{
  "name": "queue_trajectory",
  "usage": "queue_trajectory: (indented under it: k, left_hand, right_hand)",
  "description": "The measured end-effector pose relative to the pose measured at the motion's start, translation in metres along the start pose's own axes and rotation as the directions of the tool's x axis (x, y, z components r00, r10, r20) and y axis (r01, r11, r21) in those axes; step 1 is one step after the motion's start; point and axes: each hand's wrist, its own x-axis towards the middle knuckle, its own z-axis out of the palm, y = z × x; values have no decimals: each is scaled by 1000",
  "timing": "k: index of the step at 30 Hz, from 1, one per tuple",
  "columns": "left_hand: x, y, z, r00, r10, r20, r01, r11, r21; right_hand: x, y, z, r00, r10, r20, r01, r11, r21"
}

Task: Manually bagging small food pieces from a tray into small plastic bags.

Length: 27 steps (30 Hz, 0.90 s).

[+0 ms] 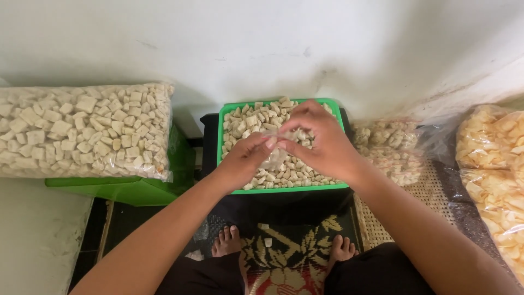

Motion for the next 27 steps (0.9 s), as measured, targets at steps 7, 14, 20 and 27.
queue_trajectory:
  k: [7,14,20,27]
  left_hand:
    - [-2,16,10,992,-49,-120,41,996,-74]
    - [1,13,10,976,-53,-210,34,995,-90]
    - [4,4,6,963,-76,-257,63,996,-57]
    - [5,-2,7,961,-61,-271,37,995,-91]
  right_hand:
    - [-7,18,1,950,310,39,-309,915,260]
    - [-5,6,-2,896,437,78,-443,864,240]
    - [-6,11,-1,877,474,75,-479,871,105]
    - [-1,-3,0,906,416,76,-418,908,22]
